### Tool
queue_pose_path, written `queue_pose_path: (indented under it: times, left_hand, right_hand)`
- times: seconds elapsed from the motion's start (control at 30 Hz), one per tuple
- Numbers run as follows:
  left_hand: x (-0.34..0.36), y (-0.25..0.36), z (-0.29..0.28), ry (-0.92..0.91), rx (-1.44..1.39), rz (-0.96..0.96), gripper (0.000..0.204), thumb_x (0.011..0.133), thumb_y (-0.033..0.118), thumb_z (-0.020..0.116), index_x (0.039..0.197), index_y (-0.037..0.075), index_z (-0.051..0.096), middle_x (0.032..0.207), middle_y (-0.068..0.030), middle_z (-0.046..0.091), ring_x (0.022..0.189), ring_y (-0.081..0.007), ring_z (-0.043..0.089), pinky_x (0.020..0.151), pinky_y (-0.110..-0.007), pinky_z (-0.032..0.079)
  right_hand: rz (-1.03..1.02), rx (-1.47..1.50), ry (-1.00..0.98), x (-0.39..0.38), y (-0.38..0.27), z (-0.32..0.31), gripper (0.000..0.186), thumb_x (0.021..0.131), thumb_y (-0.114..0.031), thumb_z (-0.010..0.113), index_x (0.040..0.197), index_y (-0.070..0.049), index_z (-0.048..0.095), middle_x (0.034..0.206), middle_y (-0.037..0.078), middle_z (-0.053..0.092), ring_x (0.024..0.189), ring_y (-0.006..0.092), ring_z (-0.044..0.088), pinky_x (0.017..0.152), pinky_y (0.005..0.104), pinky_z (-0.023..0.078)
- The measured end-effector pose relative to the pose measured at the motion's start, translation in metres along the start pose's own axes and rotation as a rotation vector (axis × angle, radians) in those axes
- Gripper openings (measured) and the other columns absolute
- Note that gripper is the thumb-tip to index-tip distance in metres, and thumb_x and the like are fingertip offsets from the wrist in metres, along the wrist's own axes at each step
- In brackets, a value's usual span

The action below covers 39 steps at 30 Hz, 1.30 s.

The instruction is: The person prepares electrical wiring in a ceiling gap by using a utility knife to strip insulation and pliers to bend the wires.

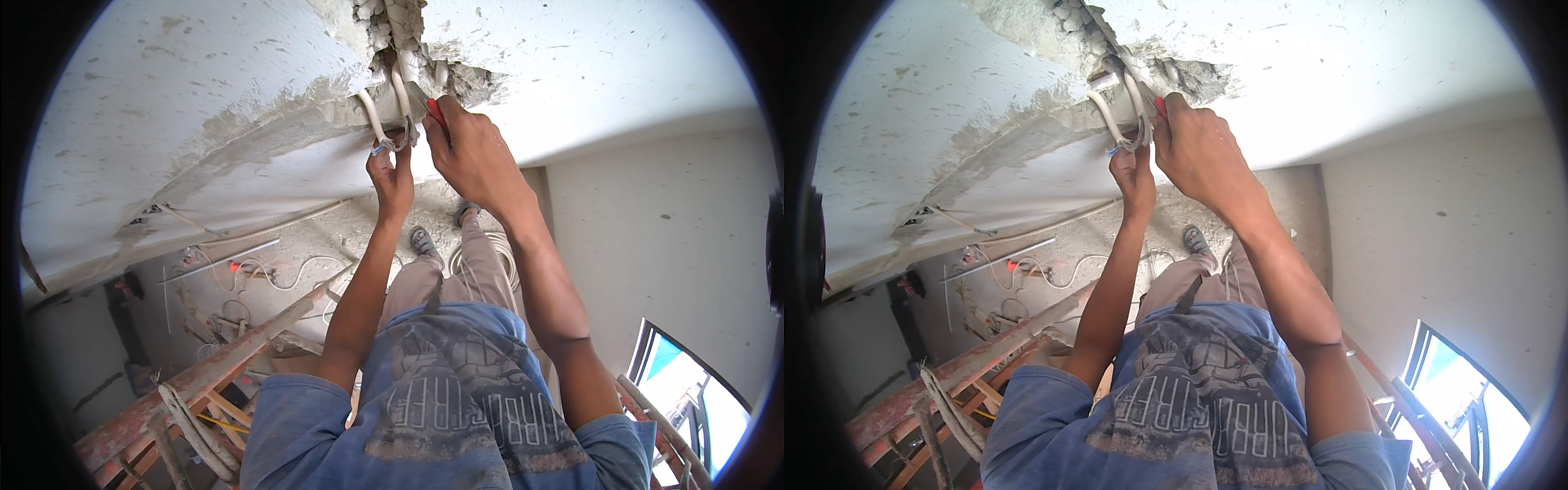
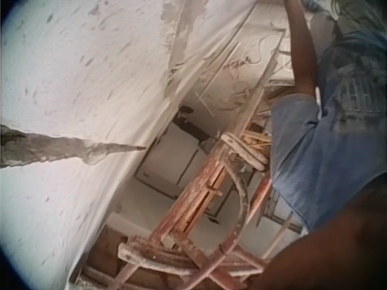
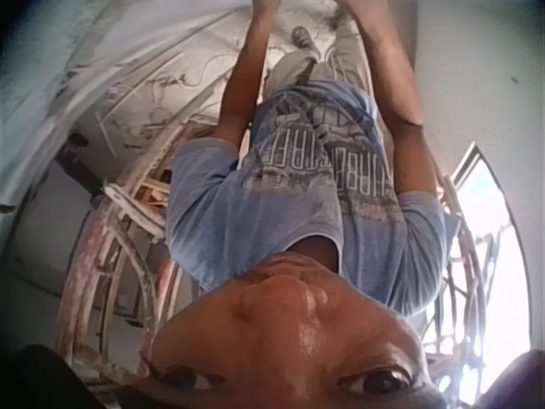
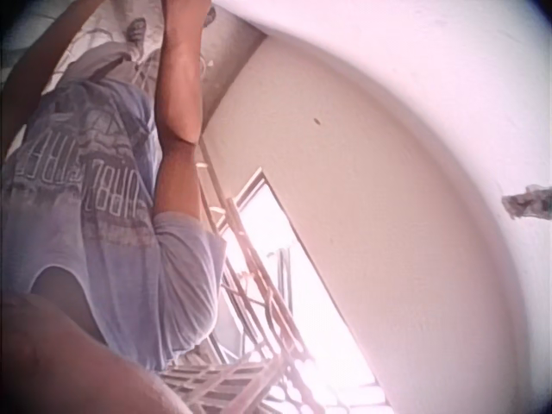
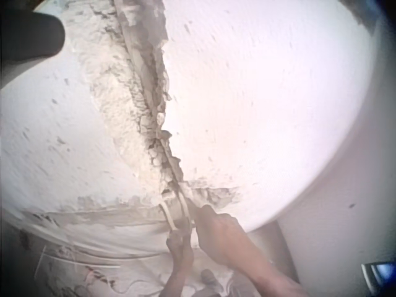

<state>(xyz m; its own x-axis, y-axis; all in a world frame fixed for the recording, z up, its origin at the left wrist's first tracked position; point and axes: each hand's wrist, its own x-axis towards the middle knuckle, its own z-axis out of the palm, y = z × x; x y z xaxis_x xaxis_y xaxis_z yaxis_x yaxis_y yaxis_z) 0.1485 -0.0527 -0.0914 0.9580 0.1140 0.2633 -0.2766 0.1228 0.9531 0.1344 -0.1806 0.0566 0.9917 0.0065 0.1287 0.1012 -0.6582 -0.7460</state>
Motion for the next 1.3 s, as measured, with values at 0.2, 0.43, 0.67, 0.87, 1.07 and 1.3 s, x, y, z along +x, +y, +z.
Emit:
queue_pose_path:
  times: [0.2,0.43,0.67,0.87,1.07,1.3]
  left_hand:
    - [0.000,0.004,0.003,0.021,-0.044,-0.008,0.011,0.096,0.004,0.057,0.100,-0.004,0.063,0.095,-0.0084,0.065,0.089,-0.0146,0.059,0.081,-0.030,0.047]
    - [-0.001,-0.003,0.000,0.024,-0.021,0.005,0.011,0.095,0.003,0.058,0.100,-0.005,0.064,0.096,-0.0090,0.066,0.089,-0.0147,0.060,0.081,-0.031,0.047]
    - [-0.001,-0.002,0.001,0.019,-0.038,-0.022,0.009,0.094,0.001,0.058,0.100,-0.004,0.064,0.097,-0.0089,0.066,0.090,-0.0148,0.059,0.080,-0.031,0.047]
    - [0.000,-0.006,-0.001,0.000,-0.017,-0.006,0.009,0.093,-0.003,0.058,0.100,-0.004,0.063,0.098,-0.0087,0.065,0.090,-0.0147,0.059,0.080,-0.031,0.047]
    - [0.001,-0.007,-0.001,-0.002,-0.008,0.015,0.009,0.092,-0.004,0.058,0.100,-0.004,0.062,0.097,-0.0081,0.065,0.090,-0.0140,0.058,0.080,-0.030,0.047]
    - [0.001,-0.005,0.001,0.021,-0.047,0.005,0.007,0.092,-0.003,0.060,0.099,-0.004,0.062,0.094,-0.0064,0.064,0.087,-0.0122,0.057,0.078,-0.028,0.045]
  right_hand:
    - [-0.011,0.007,-0.027,0.003,0.004,0.000,0.022,0.094,-0.017,0.054,0.092,0.004,0.051,0.067,0.029,0.057,0.069,0.0479,0.057,0.063,0.0537,0.041]
    - [0.006,0.002,-0.058,0.008,0.001,-0.003,0.026,0.091,-0.014,0.050,0.081,0.009,0.055,0.069,0.032,0.060,0.071,0.0505,0.060,0.069,0.0547,0.047]
    - [0.046,-0.001,-0.066,0.008,-0.001,-0.002,0.029,0.094,-0.019,0.054,0.082,0.007,0.056,0.069,0.031,0.058,0.069,0.0493,0.059,0.064,0.0527,0.045]
    - [0.054,-0.044,-0.086,0.009,-0.004,-0.004,0.029,0.094,-0.019,0.053,0.082,0.008,0.056,0.069,0.032,0.058,0.070,0.0498,0.059,0.065,0.0536,0.046]
    - [0.079,-0.075,-0.098,0.009,-0.008,-0.005,0.030,0.094,-0.019,0.053,0.082,0.008,0.057,0.069,0.032,0.059,0.071,0.0495,0.060,0.066,0.0537,0.046]
    - [0.094,-0.083,-0.114,0.008,-0.012,-0.006,0.030,0.095,-0.018,0.052,0.083,0.008,0.058,0.069,0.032,0.059,0.069,0.0492,0.060,0.066,0.0527,0.047]
